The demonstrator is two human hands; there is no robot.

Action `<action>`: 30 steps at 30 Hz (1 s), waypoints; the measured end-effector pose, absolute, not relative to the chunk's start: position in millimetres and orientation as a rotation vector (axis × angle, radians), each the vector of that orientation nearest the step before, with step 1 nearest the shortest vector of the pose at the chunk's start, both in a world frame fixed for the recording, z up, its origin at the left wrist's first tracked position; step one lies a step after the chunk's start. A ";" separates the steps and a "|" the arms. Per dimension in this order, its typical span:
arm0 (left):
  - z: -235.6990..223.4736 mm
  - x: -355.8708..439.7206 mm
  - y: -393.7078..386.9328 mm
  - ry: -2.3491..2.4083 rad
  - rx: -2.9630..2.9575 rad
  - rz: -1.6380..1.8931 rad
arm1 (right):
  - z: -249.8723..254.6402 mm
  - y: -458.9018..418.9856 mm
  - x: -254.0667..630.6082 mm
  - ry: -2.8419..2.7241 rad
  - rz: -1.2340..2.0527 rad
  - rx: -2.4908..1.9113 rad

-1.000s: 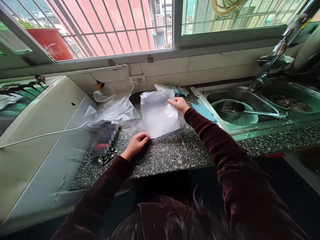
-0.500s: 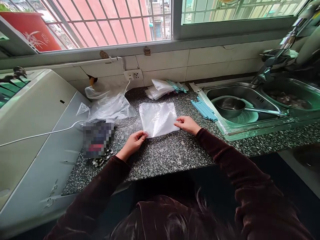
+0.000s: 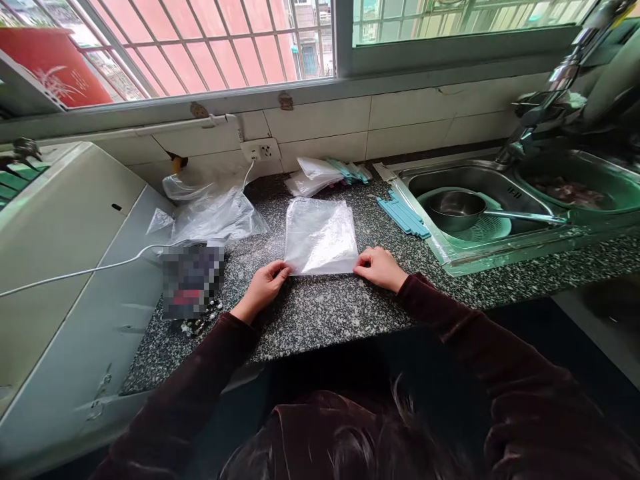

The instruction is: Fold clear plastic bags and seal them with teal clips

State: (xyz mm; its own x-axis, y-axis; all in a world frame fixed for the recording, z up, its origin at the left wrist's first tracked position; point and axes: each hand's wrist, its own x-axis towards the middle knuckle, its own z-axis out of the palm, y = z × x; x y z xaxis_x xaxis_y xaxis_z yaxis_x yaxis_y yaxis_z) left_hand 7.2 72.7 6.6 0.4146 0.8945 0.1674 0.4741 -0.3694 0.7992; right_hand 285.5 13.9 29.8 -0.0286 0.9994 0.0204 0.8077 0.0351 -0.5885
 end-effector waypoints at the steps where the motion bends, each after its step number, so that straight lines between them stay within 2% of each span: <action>1: 6.5 7.8 72.4 1.192 1.988 0.809 | 27.9 9.4 284.8 -1.920 0.499 -1.848; 9: 5.5 11.7 70.1 1.334 1.970 0.865 | 13.7 -10.1 278.0 -2.014 0.075 -1.786; 19: 4.5 12.5 69.4 1.312 2.070 0.870 | 21.7 -30.5 282.3 -1.986 -0.046 -1.773; 24: 5.9 12.0 68.9 1.315 2.089 0.853 | 30.2 -30.9 279.8 -2.144 -0.383 -1.437; 30: 2.9 10.1 70.2 1.325 2.199 0.840 | 25.9 -28.7 270.1 -2.378 -0.465 -1.350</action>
